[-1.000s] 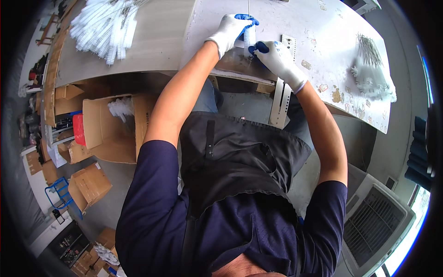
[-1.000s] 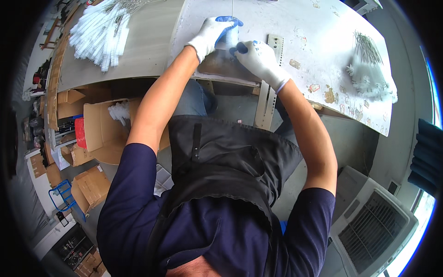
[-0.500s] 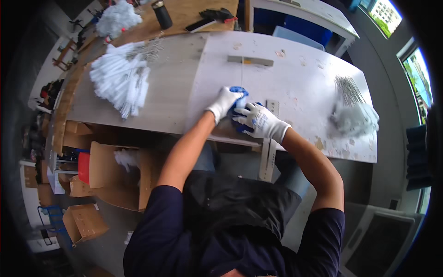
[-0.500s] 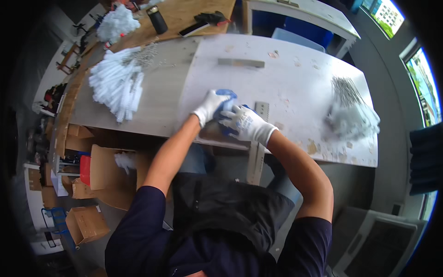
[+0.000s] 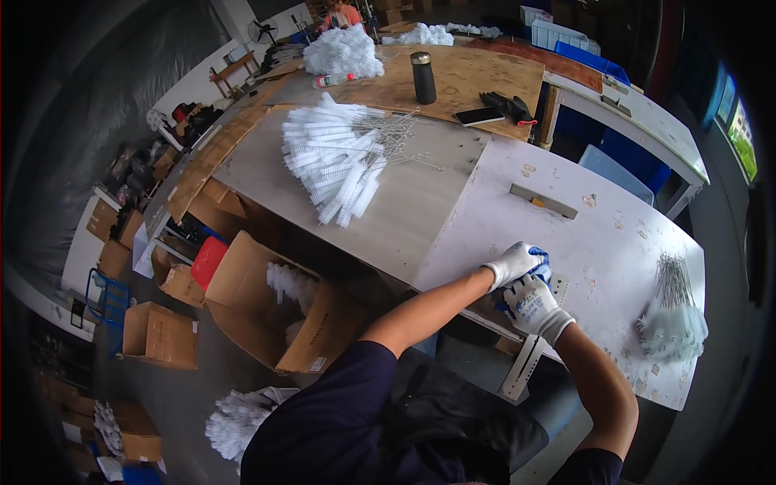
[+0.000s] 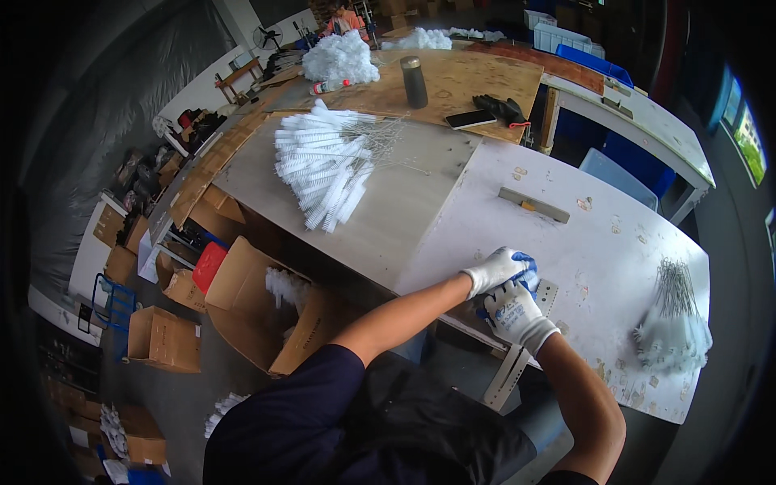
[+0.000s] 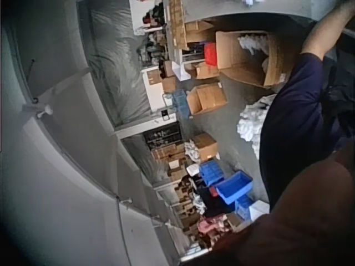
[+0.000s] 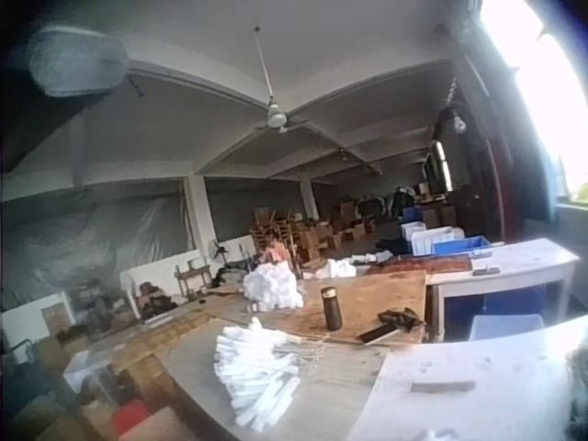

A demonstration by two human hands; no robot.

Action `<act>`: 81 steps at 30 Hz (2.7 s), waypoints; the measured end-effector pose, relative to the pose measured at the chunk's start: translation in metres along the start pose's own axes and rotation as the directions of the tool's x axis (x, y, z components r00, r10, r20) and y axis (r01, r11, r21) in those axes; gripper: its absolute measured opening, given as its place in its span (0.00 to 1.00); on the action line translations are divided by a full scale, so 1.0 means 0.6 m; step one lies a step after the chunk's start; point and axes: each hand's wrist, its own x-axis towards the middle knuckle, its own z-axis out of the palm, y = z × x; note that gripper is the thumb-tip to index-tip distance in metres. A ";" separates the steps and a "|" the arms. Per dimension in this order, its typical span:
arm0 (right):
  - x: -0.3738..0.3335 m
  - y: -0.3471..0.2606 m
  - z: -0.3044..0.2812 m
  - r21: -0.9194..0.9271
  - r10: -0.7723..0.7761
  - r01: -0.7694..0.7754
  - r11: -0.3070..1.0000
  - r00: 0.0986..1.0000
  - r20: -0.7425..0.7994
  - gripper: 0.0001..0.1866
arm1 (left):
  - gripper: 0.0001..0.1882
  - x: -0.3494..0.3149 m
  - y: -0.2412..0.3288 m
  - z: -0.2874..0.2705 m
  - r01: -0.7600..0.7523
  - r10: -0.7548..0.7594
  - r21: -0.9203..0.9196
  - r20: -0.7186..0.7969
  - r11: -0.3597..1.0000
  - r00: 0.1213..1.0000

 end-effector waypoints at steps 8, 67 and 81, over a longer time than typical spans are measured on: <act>0.020 -0.076 -0.067 -0.036 0.461 -0.489 0.872 0.793 0.397 0.15 | 0.11 -0.231 -0.014 -0.033 -0.116 -0.017 -0.362 -0.342 0.925 0.939; 0.018 -0.134 0.022 0.255 0.773 -0.743 0.619 0.633 -0.031 0.13 | 0.11 -0.245 -0.066 -0.087 -0.192 -0.374 -0.809 -0.450 0.556 0.811; -0.014 -0.101 0.054 0.332 0.576 -0.543 0.772 0.817 -0.003 0.16 | 0.10 -0.019 -0.018 -0.035 0.072 -0.361 -0.714 -0.262 0.696 0.895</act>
